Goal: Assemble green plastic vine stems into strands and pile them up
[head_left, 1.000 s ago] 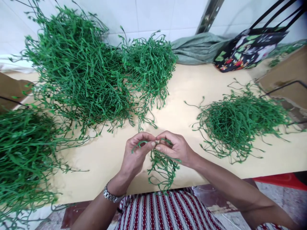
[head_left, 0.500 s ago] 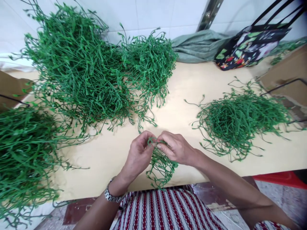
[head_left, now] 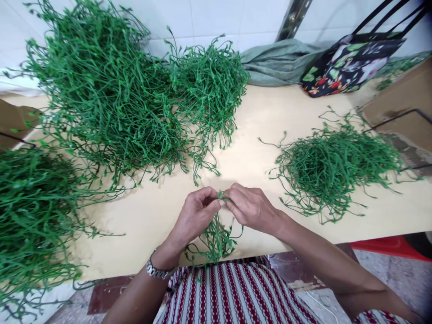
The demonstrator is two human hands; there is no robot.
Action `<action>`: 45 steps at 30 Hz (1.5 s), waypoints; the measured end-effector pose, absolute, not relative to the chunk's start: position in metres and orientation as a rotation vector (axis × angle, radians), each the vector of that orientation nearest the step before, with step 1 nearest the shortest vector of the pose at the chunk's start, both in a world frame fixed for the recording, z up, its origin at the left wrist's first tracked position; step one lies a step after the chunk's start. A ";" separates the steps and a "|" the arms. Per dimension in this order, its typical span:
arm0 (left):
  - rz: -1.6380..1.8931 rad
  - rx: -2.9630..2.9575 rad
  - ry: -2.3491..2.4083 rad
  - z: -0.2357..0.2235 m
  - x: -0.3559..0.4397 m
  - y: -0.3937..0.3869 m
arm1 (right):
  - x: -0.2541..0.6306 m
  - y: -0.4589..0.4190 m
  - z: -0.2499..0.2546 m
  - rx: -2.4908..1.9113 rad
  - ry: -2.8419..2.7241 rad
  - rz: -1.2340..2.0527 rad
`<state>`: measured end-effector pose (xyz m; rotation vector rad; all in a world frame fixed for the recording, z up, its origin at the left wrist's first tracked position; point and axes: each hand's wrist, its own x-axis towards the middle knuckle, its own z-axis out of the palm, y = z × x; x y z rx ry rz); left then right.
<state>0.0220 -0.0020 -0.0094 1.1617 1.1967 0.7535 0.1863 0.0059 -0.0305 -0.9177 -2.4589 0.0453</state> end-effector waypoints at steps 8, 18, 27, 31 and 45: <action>0.887 1.223 1.081 -0.012 0.020 -0.006 | 0.182 0.002 -0.036 -0.938 -2.346 0.329; 0.502 1.987 1.121 -0.005 0.011 -0.004 | 0.189 0.006 -0.023 -0.878 -2.666 0.274; 0.448 2.126 0.817 -0.005 0.002 -0.004 | 0.193 0.012 0.002 -0.651 -3.073 0.341; 0.395 2.080 0.800 -0.005 0.002 -0.003 | 0.193 0.013 0.002 -0.562 -3.134 0.302; 0.413 1.679 0.839 0.001 -0.013 0.010 | 0.215 0.033 0.002 -0.559 -2.791 0.645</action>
